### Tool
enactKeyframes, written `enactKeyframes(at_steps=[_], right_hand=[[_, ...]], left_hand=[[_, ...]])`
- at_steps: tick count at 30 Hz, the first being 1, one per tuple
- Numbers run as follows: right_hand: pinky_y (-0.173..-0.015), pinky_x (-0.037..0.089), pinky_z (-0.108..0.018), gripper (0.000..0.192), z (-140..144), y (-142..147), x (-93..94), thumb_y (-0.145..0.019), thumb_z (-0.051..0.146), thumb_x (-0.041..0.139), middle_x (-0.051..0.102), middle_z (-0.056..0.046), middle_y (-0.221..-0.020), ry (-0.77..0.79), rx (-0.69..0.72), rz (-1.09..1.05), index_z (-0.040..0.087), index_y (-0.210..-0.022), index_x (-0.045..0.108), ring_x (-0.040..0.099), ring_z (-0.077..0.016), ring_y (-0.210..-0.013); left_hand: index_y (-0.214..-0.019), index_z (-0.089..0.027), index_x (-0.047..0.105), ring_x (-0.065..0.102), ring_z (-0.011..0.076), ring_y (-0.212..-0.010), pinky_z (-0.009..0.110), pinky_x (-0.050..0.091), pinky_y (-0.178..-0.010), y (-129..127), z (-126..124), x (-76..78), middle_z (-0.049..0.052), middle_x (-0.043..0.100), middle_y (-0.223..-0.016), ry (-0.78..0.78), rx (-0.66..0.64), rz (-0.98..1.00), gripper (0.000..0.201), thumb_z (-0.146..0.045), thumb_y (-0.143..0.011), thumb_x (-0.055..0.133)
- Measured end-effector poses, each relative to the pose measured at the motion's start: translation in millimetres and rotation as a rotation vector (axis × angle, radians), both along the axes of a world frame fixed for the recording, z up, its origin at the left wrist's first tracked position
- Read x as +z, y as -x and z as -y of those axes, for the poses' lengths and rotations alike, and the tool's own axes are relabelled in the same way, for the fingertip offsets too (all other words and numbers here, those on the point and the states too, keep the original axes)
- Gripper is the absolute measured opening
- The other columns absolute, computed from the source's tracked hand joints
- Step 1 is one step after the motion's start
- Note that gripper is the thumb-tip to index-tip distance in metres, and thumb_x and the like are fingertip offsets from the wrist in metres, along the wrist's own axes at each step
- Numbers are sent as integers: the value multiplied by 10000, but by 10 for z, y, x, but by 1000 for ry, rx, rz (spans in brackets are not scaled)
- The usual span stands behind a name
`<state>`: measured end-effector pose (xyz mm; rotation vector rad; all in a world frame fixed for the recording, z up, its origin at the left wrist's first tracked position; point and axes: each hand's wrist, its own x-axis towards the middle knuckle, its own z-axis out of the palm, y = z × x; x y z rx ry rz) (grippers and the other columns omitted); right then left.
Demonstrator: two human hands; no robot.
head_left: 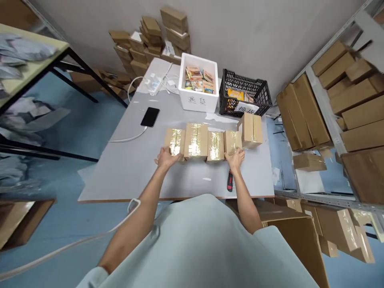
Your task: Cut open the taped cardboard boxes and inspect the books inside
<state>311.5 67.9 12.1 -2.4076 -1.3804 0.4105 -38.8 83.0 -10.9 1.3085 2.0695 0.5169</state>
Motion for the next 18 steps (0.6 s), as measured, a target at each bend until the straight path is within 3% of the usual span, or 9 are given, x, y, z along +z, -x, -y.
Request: enactKeyframes(at_steps=[2, 5, 7, 10, 13, 18], right_hand=[[-1353, 362, -634, 924, -5, -26, -9, -936, 463, 846, 407, -340, -1796, 128, 98, -52, 130, -1716, 478, 403, -506, -1677], [-1345, 415, -595, 1111, 178, -14, -123, -925, 526, 901, 196, -320, -1928, 264, 204, -77, 159, -1823, 358, 350, -531, -1746], [-1294, 494, -537, 1088, 287, 70, -239, -962, 540, 874, 91, -325, -1950, 257, 213, -65, 157, -1832, 346, 513, -519, -1663], [-1237, 560, -506, 933, 282, 255, -376, -1028, 467, 797, 105, -357, -1934, 219, 189, -42, 116, -1790, 391, 681, -481, -1511], [-1270, 552, -497, 867, 78, 380, -406, -986, 339, 807, 188, -348, -1917, 170, 173, -9, 98, -1731, 435, 605, -464, -1596], [-1279, 551, -493, 822, -507, 390, -265, -983, 336, 797, 219, -342, -1906, 191, 140, 25, 101, -1697, 463, 600, -447, -1598]], left_hand=[[-1614, -178, 586, 434, 594, -1651, 778, 390, -1297, -11, 11, 1, 316, 486, -1758, 42, -21, -18, 897, -552, -853, 882], [-1696, -130, 533, 261, 627, -1748, 728, 346, -1354, -39, 211, -125, 383, 305, -1843, 36, -54, -32, 951, -490, -888, 883], [-1761, -143, 466, 377, 618, -1710, 683, 391, -1347, -75, 342, -231, 396, 143, -1894, 39, -35, -23, 947, -468, -953, 840], [-1810, -168, 396, 608, 591, -1556, 611, 491, -1293, -145, 367, -313, 398, -44, -1911, 66, 5, 12, 962, -451, -993, 818], [-1814, -169, 373, 671, 582, -1490, 597, 509, -1287, -196, 139, -281, 396, -72, -1912, 75, 2, 27, 1032, -454, -955, 868], [-1740, -137, 439, 654, 596, -1503, 636, 513, -1279, -223, -603, -110, 409, -28, -1912, 60, -47, 63, 1065, -451, -852, 935]])
